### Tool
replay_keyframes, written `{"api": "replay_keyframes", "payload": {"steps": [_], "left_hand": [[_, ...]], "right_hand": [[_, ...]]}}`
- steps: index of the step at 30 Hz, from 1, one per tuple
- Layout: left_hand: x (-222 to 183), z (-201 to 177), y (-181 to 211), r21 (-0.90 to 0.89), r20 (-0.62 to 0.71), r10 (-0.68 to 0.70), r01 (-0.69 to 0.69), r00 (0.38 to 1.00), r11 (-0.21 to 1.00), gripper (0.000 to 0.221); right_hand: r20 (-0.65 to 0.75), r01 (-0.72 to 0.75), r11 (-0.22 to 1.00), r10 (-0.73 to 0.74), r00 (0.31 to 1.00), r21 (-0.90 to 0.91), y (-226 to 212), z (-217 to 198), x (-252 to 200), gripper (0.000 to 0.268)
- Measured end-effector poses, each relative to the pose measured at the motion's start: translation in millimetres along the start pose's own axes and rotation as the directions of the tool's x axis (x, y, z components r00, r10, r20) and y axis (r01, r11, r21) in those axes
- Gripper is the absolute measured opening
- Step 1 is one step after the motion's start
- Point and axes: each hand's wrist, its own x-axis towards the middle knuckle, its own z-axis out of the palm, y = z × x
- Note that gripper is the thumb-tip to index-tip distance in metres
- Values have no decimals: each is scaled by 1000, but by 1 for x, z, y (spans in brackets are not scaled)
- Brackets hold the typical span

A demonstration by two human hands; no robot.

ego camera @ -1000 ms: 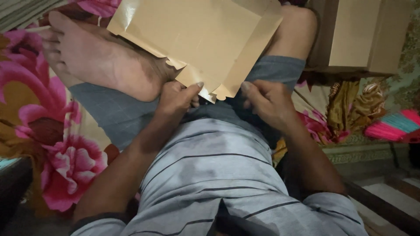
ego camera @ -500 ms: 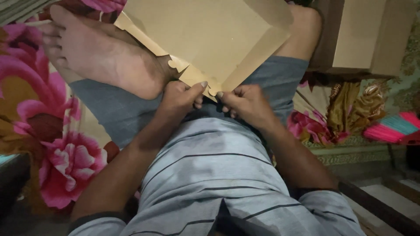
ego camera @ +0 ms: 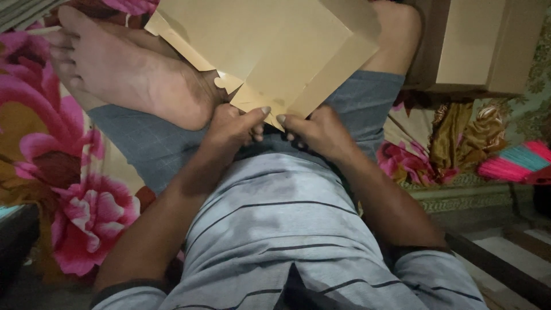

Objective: Assembling cardboard boxes by folding flat sheets and tucking in flaps.

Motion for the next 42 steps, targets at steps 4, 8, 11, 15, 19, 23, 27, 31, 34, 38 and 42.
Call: {"api": "replay_keyframes", "payload": {"steps": [4,8,11,15,19,23,27,31,34,38,42], "left_hand": [[-1,0,1,12,2,8,-8,1000,1000,30],[-1,-2,4,35,1,26,-26,1000,999,33],[4,0,-3,5,-35,-25,25,999,1000,26],[-4,5,13,-25,-26,-49,48,998,999,24],[2,5,6,-48,-75,-39,36,996,998,26],[-15,4,27,-75,-103,-4,-4,995,997,26],[-33,-9,44,-95,-95,143,-152,985,984,38],[-58,-24,75,21,-231,423,-431,876,902,38],[-78,-33,102,327,-226,745,-671,628,665,27],[-101,-36,146,685,-62,980,-706,188,179,13],[-116,-28,190,767,184,979,-636,88,-87,20]], "right_hand": [[6,18,999,-18,1000,27,7,-2,3,24],[-1,-70,996,70,998,-52,-24,-5,-18,37],[24,248,845,-269,963,-474,-17,-20,-36,38],[156,589,278,-801,579,-759,-19,-25,-47,34],[367,572,-141,-880,301,-808,-33,-25,-29,25],[395,685,-101,-872,287,-721,-39,-21,-11,17],[361,738,-47,-892,272,-673,-59,-23,-6,15],[288,824,120,-901,325,-553,-91,-33,-10,3],[220,845,340,-863,455,-414,-115,-39,-17,13],[221,806,567,-775,592,-172,-154,-47,-34,13],[287,752,629,-697,658,-198,-174,-55,-40,25]]}}
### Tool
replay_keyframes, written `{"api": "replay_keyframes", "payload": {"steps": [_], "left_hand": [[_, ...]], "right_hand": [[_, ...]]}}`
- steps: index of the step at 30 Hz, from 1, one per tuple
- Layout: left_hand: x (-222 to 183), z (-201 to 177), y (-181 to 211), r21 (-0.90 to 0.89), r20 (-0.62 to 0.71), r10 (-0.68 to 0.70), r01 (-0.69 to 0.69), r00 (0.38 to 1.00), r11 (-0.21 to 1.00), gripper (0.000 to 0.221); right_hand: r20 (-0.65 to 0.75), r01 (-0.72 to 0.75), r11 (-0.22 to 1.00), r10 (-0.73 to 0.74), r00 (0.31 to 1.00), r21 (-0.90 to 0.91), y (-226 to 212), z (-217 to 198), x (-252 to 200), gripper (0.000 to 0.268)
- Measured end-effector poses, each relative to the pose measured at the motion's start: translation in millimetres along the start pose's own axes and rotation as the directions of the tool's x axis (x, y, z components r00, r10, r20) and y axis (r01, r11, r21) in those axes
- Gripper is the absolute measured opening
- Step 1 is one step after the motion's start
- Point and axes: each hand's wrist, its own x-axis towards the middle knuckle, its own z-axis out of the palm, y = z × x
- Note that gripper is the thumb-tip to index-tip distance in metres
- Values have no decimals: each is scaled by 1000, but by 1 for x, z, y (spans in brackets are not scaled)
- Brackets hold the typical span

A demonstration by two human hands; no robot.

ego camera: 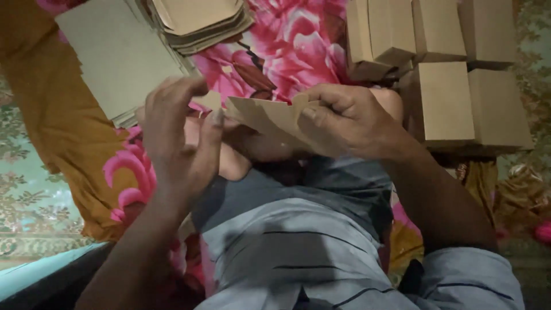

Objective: Assembling cardboard boxes by folding flat sheets and tucking in flaps.

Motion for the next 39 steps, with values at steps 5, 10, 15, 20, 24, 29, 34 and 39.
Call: {"api": "replay_keyframes", "payload": {"steps": [5,10,15,20,24,29,34,39], "left_hand": [[31,0,8,-47,303,78,-67,950,997,37],[31,3,2,-318,446,37,119,894,941,20],[23,10,-2,-443,549,31,259,835,859,12],[19,17,-3,-454,568,3,310,823,835,8],[21,17,-2,-449,547,29,264,837,853,11],[20,18,-2,-474,574,26,306,819,826,14],[21,17,0,-487,558,39,289,829,824,15],[14,17,4,-484,673,-136,573,727,661,15]], "right_hand": [[115,34,988,-51,992,151,-9,-6,0,30],[67,-38,976,24,997,215,-5,-3,-4,21],[23,4,989,-7,1000,147,-3,5,-9,17],[6,-45,971,45,999,236,-1,11,-14,17],[-38,33,992,-28,999,122,-14,10,-13,13],[-62,53,995,-58,996,-80,-28,11,-17,19],[18,95,984,-93,996,-150,-30,7,-16,22],[106,64,996,-58,993,-57,-19,7,-19,32]]}}
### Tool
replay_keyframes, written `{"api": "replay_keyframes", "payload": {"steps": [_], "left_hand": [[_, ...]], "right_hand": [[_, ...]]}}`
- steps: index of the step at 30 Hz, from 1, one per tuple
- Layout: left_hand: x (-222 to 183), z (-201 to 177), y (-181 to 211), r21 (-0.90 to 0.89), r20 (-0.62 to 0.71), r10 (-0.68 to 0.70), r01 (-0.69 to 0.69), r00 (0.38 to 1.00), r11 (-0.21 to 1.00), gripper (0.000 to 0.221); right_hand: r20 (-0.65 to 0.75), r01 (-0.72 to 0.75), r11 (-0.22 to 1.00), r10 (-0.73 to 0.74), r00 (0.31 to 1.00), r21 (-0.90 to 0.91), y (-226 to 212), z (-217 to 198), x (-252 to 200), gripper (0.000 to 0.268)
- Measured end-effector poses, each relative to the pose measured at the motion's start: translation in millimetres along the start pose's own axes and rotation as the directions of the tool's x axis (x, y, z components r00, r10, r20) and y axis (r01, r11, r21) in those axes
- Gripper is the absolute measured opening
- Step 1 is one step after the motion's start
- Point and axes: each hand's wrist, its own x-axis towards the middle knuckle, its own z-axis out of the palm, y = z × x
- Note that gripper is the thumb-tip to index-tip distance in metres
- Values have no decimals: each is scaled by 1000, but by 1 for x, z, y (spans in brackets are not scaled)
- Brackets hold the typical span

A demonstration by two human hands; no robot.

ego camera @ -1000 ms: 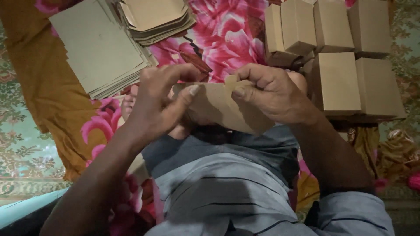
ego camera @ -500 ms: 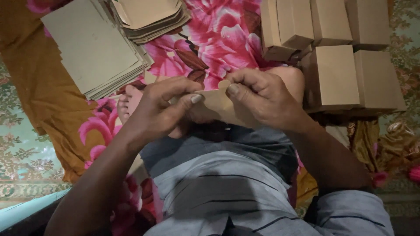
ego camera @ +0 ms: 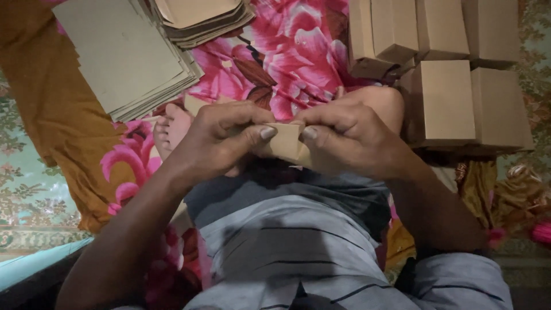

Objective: Assembling cardboard boxes by folding flat sheets and tucking in flaps.

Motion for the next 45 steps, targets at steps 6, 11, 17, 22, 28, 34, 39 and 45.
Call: {"api": "replay_keyframes", "payload": {"steps": [6,11,17,22,28,34,39,45], "left_hand": [[-1,1,-2,-118,-23,-36,33,999,992,17],[2,-1,-5,222,13,272,-268,962,938,17],[2,2,-2,227,25,305,-302,952,926,17],[-1,-2,-7,172,-2,308,-303,951,937,18],[-9,-5,-13,54,-27,237,-236,971,970,17],[-9,-4,-16,-13,29,238,-238,971,971,17],[-9,-1,-19,-31,57,214,-212,975,977,22],[-12,6,-27,-59,38,245,-243,969,968,20]], "right_hand": [[-142,-24,986,48,989,163,19,15,-1,10],[-88,-4,998,10,996,70,7,11,3,13],[3,134,991,-134,991,1,-6,3,10,17],[48,104,976,-115,992,192,11,3,3,30],[24,146,955,-158,987,259,13,12,4,30],[40,219,940,-237,971,262,7,12,8,28],[123,150,987,-156,980,55,-6,5,14,33],[231,111,993,-99,968,-41,-1,8,13,30]]}}
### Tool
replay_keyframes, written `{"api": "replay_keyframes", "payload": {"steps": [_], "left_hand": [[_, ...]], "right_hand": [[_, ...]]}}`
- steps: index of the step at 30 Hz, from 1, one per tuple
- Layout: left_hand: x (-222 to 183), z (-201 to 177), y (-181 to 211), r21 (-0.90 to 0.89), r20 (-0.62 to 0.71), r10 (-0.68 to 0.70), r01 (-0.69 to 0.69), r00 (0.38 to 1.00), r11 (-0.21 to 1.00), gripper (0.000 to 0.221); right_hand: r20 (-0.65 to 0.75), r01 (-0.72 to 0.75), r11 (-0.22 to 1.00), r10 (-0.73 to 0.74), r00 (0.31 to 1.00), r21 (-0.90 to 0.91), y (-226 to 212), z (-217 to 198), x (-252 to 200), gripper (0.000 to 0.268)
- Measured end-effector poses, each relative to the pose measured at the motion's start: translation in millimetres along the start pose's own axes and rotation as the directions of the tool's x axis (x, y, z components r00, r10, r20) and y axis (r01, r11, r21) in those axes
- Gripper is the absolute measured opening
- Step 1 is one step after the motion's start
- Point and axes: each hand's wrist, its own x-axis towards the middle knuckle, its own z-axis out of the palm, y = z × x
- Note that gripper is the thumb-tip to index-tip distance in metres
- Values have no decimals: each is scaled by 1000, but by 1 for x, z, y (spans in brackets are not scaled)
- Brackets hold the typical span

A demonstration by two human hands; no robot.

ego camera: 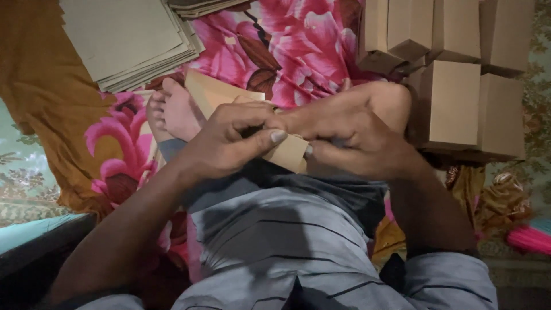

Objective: Assembling cardboard boxes by folding flat sheets and tucking in flaps.

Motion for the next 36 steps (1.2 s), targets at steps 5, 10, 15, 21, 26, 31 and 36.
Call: {"api": "replay_keyframes", "payload": {"steps": [5,10,15,21,26,31,36], "left_hand": [[-7,0,-3,47,-56,-41,43,998,998,19],[-9,2,-7,114,-87,91,-81,992,990,15],[-9,4,-5,119,-97,99,-87,990,989,14],[-12,5,-8,122,-39,67,-62,997,991,15],[-16,4,-6,226,-5,19,-17,1000,974,16],[-18,6,-11,212,-44,60,-49,997,976,14],[-20,5,-10,242,-115,82,-52,990,969,12]], "right_hand": [[-102,-45,924,91,991,379,26,20,-12,36],[-146,19,933,36,989,360,22,26,-11,37],[-203,-127,929,207,957,346,26,37,-18,23],[-143,-175,929,231,962,325,27,36,-20,20],[-71,-89,995,91,993,41,14,28,-17,19],[-70,-78,989,87,994,127,15,31,-18,20],[-110,-95,956,130,986,279,25,39,-23,36]]}}
